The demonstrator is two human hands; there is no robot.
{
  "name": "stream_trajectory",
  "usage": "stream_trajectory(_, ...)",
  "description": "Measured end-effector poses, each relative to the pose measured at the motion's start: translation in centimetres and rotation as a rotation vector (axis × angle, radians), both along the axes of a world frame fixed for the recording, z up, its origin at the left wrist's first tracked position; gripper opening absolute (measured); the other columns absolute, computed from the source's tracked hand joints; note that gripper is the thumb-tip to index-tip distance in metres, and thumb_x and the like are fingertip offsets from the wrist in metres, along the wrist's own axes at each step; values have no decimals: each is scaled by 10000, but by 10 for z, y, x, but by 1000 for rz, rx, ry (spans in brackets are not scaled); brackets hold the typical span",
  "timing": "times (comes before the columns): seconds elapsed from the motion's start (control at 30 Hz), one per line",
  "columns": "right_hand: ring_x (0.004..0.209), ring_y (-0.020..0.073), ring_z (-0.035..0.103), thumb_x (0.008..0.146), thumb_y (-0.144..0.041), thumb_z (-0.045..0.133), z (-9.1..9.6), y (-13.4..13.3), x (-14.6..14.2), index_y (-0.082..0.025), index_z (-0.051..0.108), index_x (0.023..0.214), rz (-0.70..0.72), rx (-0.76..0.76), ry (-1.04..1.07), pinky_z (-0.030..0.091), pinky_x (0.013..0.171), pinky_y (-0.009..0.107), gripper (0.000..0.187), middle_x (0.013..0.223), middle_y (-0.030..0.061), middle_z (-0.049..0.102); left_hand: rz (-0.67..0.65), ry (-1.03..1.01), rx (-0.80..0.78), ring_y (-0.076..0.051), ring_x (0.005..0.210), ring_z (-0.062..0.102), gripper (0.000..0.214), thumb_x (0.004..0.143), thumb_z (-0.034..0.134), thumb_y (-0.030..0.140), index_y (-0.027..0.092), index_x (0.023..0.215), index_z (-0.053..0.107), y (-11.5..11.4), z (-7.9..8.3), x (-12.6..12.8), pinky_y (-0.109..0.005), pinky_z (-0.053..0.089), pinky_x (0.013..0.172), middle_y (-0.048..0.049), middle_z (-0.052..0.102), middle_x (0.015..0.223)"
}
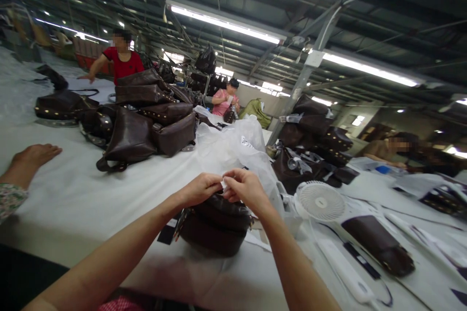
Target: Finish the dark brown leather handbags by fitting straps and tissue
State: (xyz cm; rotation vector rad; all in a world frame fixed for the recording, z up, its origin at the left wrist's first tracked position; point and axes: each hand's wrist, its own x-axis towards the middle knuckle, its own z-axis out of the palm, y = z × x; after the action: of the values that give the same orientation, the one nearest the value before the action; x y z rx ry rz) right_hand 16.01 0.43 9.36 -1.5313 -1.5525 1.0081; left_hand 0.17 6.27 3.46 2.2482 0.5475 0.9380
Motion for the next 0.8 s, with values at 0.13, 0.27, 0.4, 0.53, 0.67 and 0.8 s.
stream_trajectory(0.13,663,153,599,831,-244,534,11,-3,-7,-206,620,780,8,411,-587,417,574,246,107,773,28,655,-25,46,-78,-137,732,533,266,879,408,230,153,788,646,4,-1,2,-213,407,698,19,613,743)
stream_trajectory(0.27,754,177,570,871,-225,487,21,0,-18,-208,620,794,-144,693,-807,360,634,274,155,873,51,658,-22,135,-139,-127,637,484,271,838,383,195,149,649,573,12,7,1,-222,384,630,17,546,643)
stream_trajectory(0.4,629,173,556,846,-240,474,22,12,-15,-210,583,775,-159,582,-620,374,626,273,133,642,5,618,-95,171,-165,-127,607,481,271,858,404,227,146,686,598,14,20,-8,-231,388,601,1,577,673)
stream_trajectory(0.53,521,162,536,826,-263,450,24,16,-7,-217,542,750,-65,443,-459,396,596,265,128,521,-30,561,-155,128,-229,-127,594,476,432,971,294,417,144,979,629,8,27,-11,-235,395,583,-8,602,750)
stream_trajectory(0.67,626,178,554,819,-279,474,33,14,-12,-220,585,756,-51,646,-622,385,641,276,140,655,7,607,-7,227,-80,-152,692,523,524,970,283,509,157,801,633,3,24,-1,-244,396,670,-17,605,735)
stream_trajectory(0.8,655,179,552,834,-272,466,38,17,-13,-214,587,787,-126,712,-628,385,660,271,142,705,22,622,-36,326,-75,-154,686,525,495,944,328,517,164,734,603,7,27,1,-246,378,662,-7,591,715)
